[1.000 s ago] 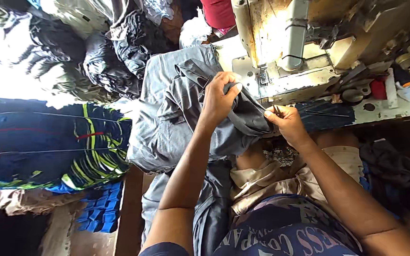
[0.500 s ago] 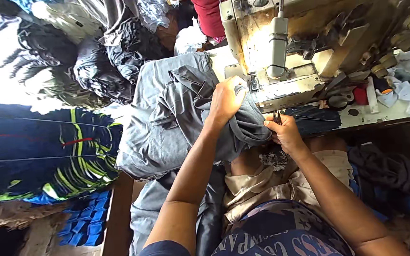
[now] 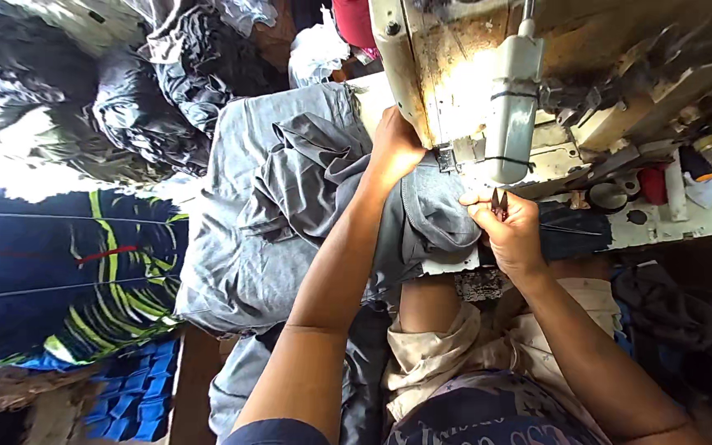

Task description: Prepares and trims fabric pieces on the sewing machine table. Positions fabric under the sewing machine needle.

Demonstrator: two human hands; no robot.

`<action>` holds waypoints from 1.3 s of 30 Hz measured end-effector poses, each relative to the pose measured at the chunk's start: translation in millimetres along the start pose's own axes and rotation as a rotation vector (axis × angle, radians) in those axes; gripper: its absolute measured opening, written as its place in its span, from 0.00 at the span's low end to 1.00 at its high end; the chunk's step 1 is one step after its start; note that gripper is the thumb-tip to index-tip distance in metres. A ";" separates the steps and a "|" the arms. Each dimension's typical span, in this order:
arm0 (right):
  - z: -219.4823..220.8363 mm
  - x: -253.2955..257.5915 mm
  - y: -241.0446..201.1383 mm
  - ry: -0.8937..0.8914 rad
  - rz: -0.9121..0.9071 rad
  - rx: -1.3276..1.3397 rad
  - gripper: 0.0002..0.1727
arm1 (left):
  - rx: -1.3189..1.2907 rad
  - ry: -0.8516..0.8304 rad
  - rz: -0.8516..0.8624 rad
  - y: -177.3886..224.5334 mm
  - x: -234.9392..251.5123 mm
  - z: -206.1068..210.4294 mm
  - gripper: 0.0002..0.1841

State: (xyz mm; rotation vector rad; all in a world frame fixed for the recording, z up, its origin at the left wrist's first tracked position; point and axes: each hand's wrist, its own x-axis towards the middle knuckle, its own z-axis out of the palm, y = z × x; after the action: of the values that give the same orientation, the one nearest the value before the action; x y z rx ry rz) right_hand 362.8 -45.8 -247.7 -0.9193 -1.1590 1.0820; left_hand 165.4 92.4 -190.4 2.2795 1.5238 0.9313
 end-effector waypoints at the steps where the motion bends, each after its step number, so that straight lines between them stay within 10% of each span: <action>1: 1.5 2.2 -0.5 0.008 -0.001 0.002 0.07 | -0.037 0.005 0.020 -0.5 2.8 0.6 0.29; 20: 4.3 -8.0 -2.6 0.005 0.011 -0.050 0.09 | -0.203 0.039 0.164 -11.0 3.7 6.4 0.25; 29: -3.2 -3.4 -26.1 -0.166 -0.050 -0.154 0.06 | 0.032 0.411 0.153 28.4 -61.9 -12.0 0.08; 34: -6.0 1.8 -32.1 -0.211 -0.041 -0.174 0.09 | 0.188 -0.080 0.303 43.4 -143.3 -35.8 0.24; 39: -8.2 11.1 -39.6 -0.378 -0.200 -0.755 0.16 | 0.303 -0.123 0.304 58.0 -180.2 -86.3 0.24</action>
State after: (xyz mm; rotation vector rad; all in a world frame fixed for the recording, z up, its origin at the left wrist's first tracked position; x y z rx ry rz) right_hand 378.3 -44.8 -208.7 -1.1585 -2.0015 0.6580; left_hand 108.9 -105.7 -160.6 2.7846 1.3697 0.6459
